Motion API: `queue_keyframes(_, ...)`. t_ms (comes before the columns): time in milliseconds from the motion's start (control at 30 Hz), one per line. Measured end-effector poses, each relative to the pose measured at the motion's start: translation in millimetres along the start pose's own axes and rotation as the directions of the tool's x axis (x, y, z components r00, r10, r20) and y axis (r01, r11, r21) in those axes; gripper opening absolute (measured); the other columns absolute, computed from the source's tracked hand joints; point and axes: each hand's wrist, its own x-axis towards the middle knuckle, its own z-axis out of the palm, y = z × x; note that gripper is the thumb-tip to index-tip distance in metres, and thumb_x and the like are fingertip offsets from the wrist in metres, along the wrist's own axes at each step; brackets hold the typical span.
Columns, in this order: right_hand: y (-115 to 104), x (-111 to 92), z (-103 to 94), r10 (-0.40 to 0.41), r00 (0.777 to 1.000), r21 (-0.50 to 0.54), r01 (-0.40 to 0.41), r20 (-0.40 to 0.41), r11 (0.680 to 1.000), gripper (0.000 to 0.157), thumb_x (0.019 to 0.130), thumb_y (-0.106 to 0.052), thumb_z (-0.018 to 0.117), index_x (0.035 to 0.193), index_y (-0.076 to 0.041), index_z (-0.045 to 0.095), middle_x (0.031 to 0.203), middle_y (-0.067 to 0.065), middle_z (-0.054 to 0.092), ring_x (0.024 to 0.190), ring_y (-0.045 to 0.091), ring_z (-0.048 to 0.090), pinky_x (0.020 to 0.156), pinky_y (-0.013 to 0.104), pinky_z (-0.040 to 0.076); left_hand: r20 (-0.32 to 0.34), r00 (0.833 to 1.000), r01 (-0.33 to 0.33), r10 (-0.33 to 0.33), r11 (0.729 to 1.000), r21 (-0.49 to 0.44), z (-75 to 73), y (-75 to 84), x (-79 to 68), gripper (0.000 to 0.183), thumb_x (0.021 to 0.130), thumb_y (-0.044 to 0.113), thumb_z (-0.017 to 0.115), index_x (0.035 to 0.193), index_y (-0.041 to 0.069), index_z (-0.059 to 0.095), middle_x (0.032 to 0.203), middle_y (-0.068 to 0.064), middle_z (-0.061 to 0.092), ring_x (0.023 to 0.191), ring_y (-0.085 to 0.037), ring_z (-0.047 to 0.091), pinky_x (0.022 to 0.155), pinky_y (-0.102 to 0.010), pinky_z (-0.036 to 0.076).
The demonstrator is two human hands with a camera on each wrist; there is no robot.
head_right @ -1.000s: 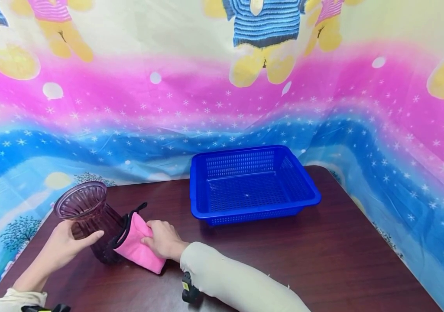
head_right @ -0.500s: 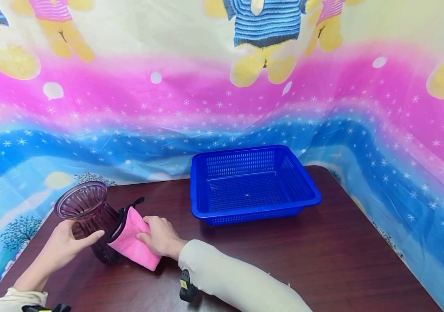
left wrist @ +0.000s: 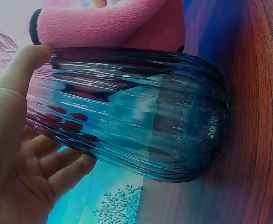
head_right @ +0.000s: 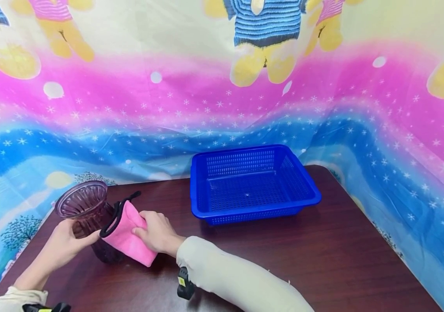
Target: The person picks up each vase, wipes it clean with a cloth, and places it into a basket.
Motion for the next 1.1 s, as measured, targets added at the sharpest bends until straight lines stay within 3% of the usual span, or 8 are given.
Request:
queue_keyframes(533,-14,6,-4.3,-0.027,0.999,0.026,0.028,-0.027,0.999,0.024,0.093,-0.021,0.071,0.115,-0.011,0.070,0.086,-0.005,0.067,0.072,0.003,0.053,0.067,0.015,0.043,-0.006,1.000,-0.002,0.003,0.999,0.036,-2.3,-1.8,-2.3,0.051,0.074,0.014,0.083,0.118,-0.002,0.064,0.104,-0.020,0.075,0.088,0.013,0.054,0.074,-0.022,0.050)
queue_keyframes(900,-19,5,-7.1,-0.025,0.999,0.041,0.027,-0.037,0.999,0.026,0.094,-0.021,0.071,0.118,-0.012,0.069,0.089,-0.005,0.069,0.074,0.003,0.054,0.068,0.015,0.044,-0.020,1.000,-0.015,0.015,1.000,0.027,-1.0,-0.4,-2.6,0.051,0.074,0.015,0.083,0.118,-0.001,0.064,0.103,-0.020,0.075,0.089,0.007,0.059,0.074,-0.019,0.050)
queue_keyframes(1100,-18,4,-8.6,-0.019,0.998,0.069,0.023,-0.052,0.997,0.026,0.093,-0.020,0.072,0.118,-0.011,0.069,0.089,-0.003,0.069,0.074,0.003,0.054,0.068,0.016,0.045,-0.010,1.000,-0.010,0.010,1.000,0.002,-0.2,1.8,-0.1,0.051,0.076,0.017,0.083,0.120,-0.001,0.064,0.105,-0.020,0.075,0.088,0.014,0.055,0.075,-0.020,0.051)
